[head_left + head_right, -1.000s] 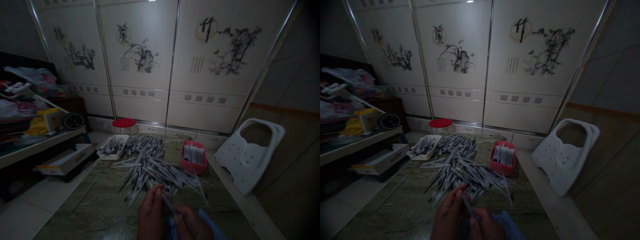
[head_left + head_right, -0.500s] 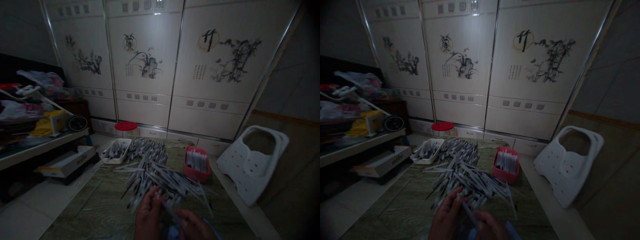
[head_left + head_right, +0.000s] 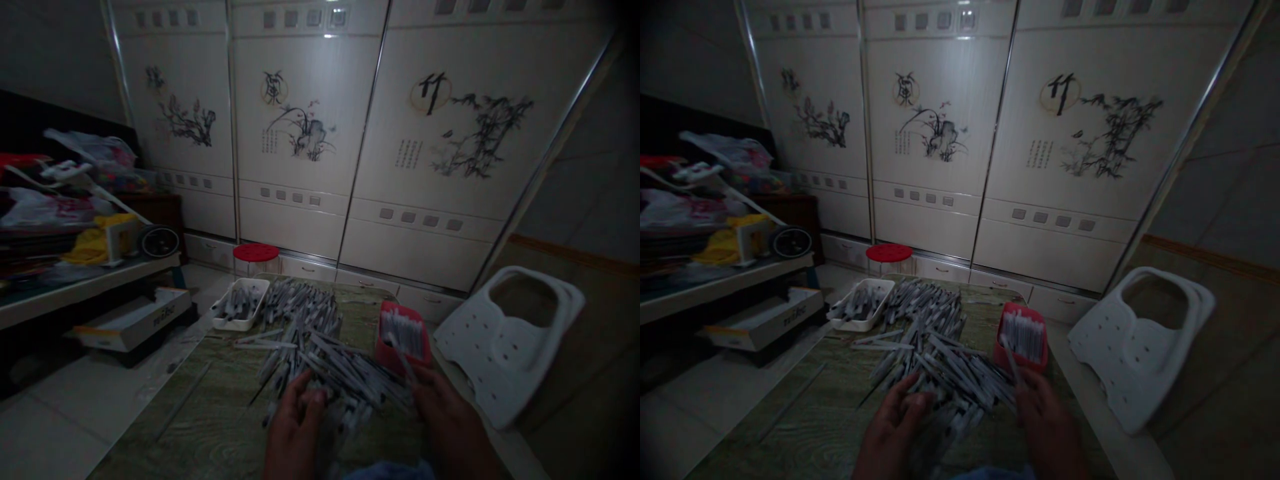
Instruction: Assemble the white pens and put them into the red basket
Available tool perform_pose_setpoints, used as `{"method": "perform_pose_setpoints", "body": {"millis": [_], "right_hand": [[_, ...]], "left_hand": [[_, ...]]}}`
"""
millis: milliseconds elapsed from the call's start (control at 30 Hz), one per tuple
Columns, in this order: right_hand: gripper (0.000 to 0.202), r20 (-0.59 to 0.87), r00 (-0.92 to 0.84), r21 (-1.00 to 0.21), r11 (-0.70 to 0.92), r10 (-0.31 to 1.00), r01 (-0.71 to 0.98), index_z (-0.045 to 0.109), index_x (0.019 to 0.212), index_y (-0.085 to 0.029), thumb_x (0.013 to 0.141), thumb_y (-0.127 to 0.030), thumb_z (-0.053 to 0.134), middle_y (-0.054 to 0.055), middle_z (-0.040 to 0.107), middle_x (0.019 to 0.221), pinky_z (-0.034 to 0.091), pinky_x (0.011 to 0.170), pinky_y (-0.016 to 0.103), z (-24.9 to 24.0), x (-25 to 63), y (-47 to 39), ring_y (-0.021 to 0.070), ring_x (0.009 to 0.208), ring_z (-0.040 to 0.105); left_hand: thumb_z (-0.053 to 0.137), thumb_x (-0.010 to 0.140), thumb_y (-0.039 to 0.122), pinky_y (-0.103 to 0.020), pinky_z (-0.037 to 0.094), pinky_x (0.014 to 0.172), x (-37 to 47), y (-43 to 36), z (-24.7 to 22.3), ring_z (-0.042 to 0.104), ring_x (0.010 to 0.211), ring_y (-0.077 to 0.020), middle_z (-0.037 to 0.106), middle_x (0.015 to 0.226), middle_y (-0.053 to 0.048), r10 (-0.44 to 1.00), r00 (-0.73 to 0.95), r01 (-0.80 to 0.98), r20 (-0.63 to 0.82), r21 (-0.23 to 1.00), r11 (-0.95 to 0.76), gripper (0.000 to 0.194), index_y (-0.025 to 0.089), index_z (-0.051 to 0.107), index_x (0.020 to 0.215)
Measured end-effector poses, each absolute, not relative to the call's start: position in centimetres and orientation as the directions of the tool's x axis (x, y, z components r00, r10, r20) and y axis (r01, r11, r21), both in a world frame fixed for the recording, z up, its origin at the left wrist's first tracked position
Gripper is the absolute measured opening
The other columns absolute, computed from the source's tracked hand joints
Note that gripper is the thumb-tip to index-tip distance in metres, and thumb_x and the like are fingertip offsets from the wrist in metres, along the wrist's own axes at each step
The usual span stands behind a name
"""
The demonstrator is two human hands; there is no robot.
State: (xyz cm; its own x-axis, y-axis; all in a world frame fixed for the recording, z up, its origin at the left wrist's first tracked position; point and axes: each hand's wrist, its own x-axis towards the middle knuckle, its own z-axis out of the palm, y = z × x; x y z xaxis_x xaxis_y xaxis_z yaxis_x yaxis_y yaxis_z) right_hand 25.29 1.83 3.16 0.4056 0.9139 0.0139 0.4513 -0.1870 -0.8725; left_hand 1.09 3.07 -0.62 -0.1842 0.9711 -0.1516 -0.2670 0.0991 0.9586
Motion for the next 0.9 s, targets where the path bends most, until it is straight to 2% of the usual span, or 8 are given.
{"method": "perform_pose_setpoints", "body": {"millis": [67, 133, 200, 400, 567, 700, 800, 900], "right_hand": [[0.063, 0.104, 0.461, -0.812, -0.193, 0.881, 0.551, 0.062, 0.134, -0.017, 0.086, -0.056, 0.05, 0.01, 0.08, 0.097, 0.054, 0.067, 0.032, 4.3, 26.7, 4.0, 0.028, 0.085, 0.075], [0.059, 0.22, 0.433, -0.68, -0.181, 0.874, 0.711, 0.061, 0.135, -0.018, 0.09, -0.052, 0.044, 0.012, 0.078, 0.111, 0.053, 0.073, 0.033, 4.7, 28.1, 6.4, 0.0282, 0.097, 0.074], [0.057, 0.241, 0.426, -0.563, -0.231, 0.872, 0.793, 0.061, 0.135, -0.018, 0.091, -0.05, 0.042, 0.014, 0.076, 0.116, 0.052, 0.076, 0.035, 4.9, 29.2, 8.7, 0.0296, 0.101, 0.073], [0.057, 0.221, 0.433, -0.484, -0.287, 0.874, 0.826, 0.063, 0.133, -0.018, 0.094, -0.052, 0.039, 0.018, 0.077, 0.11, 0.049, 0.072, 0.037, 5.2, 30.8, 11.8, 0.0329, 0.095, 0.074], [0.053, 0.227, 0.444, -0.469, -0.302, 0.867, 0.83, 0.063, 0.129, -0.021, 0.093, -0.053, 0.04, 0.016, 0.074, 0.119, 0.049, 0.078, 0.038, 4.4, 31.2, 10.4, 0.0313, 0.101, 0.072], [0.042, 0.201, 0.376, -0.478, -0.244, 0.905, 0.844, 0.07, 0.106, -0.025, 0.093, -0.055, 0.042, 0.011, 0.077, 0.105, 0.05, 0.074, 0.036, 2.2, 31.4, 6.9, 0.0287, 0.094, 0.073], [0.04, 0.082, 0.319, -0.501, -0.238, 0.944, 0.832, 0.071, 0.091, -0.029, 0.093, -0.058, 0.044, 0.006, 0.078, 0.088, 0.05, 0.067, 0.035, -0.2, 30.9, 3.8, 0.0269, 0.081, 0.073], [0.037, 0.14, 0.288, -0.493, -0.186, 0.947, 0.85, 0.07, 0.073, -0.029, 0.088, -0.058, 0.053, 0.004, 0.076, 0.073, 0.05, 0.06, 0.033, -2.4, 30.3, 1.7, 0.0251, 0.069, 0.072]], "left_hand": [[0.072, 0.08, 0.056, -0.041, 0.048, 0.098, 0.0, 3.3, -0.2, 0.073, 0.1, -0.0279, 0.079, 0.095, -0.008, 0.971, -0.172, -0.286, -0.168, 0.951, 0.114, 0.062, 0.019, 0.06, 0.128], [0.073, 0.079, 0.056, -0.039, 0.049, 0.096, -1.0, 3.6, 0.2, 0.072, 0.101, -0.0275, 0.078, 0.096, -0.008, 0.965, -0.183, -0.308, -0.189, 0.943, 0.126, 0.064, 0.017, 0.059, 0.129], [0.073, 0.08, 0.055, -0.039, 0.049, 0.095, -2.1, 3.9, 0.4, 0.072, 0.103, -0.0271, 0.078, 0.099, -0.009, 0.949, -0.235, -0.318, -0.211, 0.939, 0.13, 0.063, 0.018, 0.059, 0.13], [0.073, 0.082, 0.05, -0.037, 0.05, 0.091, -4.3, 4.5, 1.1, 0.072, 0.106, -0.0259, 0.077, 0.108, -0.009, 0.909, -0.323, -0.423, -0.263, 0.899, 0.11, 0.058, 0.022, 0.058, 0.13], [0.069, 0.087, 0.045, -0.036, 0.049, 0.093, -4.7, 4.3, 2.2, 0.07, 0.108, -0.0244, 0.077, 0.109, -0.008, 0.893, -0.36, -0.41, -0.271, 0.905, 0.109, 0.046, 0.023, 0.06, 0.126], [0.069, 0.087, 0.042, -0.033, 0.05, 0.093, -5.2, 4.3, 2.4, 0.07, 0.109, -0.0225, 0.076, 0.114, -0.006, 0.884, -0.372, -0.428, -0.284, 0.897, 0.108, 0.042, 0.025, 0.06, 0.125], [0.068, 0.089, 0.041, -0.034, 0.049, 0.096, -5.7, 4.5, 2.1, 0.068, 0.114, -0.0231, 0.075, 0.119, -0.007, 0.879, -0.387, -0.41, -0.28, 0.906, 0.108, 0.04, 0.026, 0.059, 0.125], [0.069, 0.087, 0.041, -0.036, 0.048, 0.098, -6.3, 4.6, 1.7, 0.066, 0.119, -0.0255, 0.073, 0.121, -0.009, 0.869, -0.42, -0.375, -0.263, 0.922, 0.098, 0.042, 0.024, 0.061, 0.124]]}}
